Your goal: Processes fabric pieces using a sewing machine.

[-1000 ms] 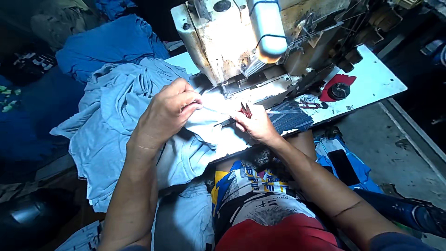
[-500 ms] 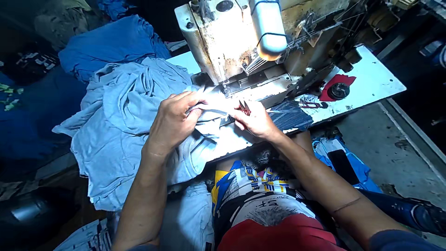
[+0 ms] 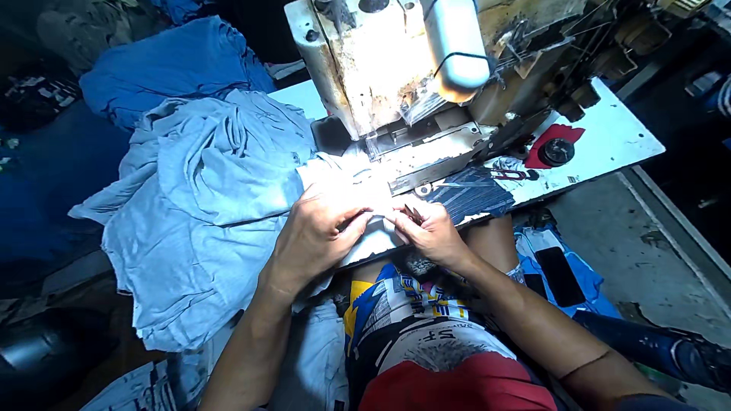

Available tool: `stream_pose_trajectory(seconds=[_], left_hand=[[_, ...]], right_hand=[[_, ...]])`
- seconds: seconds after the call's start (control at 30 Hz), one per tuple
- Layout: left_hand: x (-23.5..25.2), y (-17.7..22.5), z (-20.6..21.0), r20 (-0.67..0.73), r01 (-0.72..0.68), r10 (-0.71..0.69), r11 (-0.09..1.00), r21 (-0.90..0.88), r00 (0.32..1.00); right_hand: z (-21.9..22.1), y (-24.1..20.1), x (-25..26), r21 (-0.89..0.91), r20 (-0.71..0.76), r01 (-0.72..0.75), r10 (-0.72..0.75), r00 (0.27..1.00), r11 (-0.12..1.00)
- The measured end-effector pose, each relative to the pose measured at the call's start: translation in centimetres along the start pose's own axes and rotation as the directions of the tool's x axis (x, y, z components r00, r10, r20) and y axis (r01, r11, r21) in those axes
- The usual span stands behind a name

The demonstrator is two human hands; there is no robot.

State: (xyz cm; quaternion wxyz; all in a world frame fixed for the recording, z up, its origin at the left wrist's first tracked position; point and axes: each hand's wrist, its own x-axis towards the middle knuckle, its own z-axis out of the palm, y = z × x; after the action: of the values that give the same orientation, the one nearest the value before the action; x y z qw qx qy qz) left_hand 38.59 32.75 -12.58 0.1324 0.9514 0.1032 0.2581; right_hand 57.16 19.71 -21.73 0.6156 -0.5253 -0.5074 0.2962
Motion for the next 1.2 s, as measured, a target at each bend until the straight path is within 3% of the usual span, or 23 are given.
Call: stream_pose_trajectory(seconds=[0.17,0.37,0.53,0.6,0.7,0.83,1.07,1.2], left_hand=[[1.3,-1.5,-0.4,-0.007,-0.049,0.049,0.994,0.098,0.999],[3.1,-2.3,-1.8,0.099,-0.11,0.09,0.969,0.221,0.991],[4.4,-5.5,-3.9,0.252,-0.071,-0.03,0.922,0.381,0.967],[4.0,-5.4,-4.1,0.244,-0.029,-0.056,0.943,0.331,0.968],[1.7,-1.5,-2.7,0.226,-0.041,0.004,0.986,0.159,0.974],[-1.2,1.1,-1.4,0.482,-0.025,0.039,0.999,-0.037,0.875],[1.1,-2.2,-6.0,0.168,-0.01,-0.003,0.997,0.076,0.986],[4.8,-4.3,-5.6,0.173,-0.109,0.095,0.991,0.074,0.98]], right_hand=[[0.2,0.0,2.4,0.003,-0.024,0.023,-0.023,0.999,1.0],[0.5,0.1,3.9,0.017,-0.066,0.042,-0.041,0.997,0.999],[0.4,0.1,3.6,-0.036,-0.077,0.013,-0.016,0.997,0.999],[0.3,0.1,3.7,-0.072,-0.07,0.027,-0.032,0.997,0.997],[-0.4,0.3,4.2,-0.135,-0.029,0.06,-0.065,0.997,0.989],[-1.3,0.9,4.4,-0.174,0.04,0.099,-0.093,0.995,0.98],[-1.7,0.7,4.7,-0.178,0.099,0.116,-0.099,0.99,0.977],[-1.8,0.6,4.7,-0.132,0.112,0.107,-0.092,0.989,0.986]])
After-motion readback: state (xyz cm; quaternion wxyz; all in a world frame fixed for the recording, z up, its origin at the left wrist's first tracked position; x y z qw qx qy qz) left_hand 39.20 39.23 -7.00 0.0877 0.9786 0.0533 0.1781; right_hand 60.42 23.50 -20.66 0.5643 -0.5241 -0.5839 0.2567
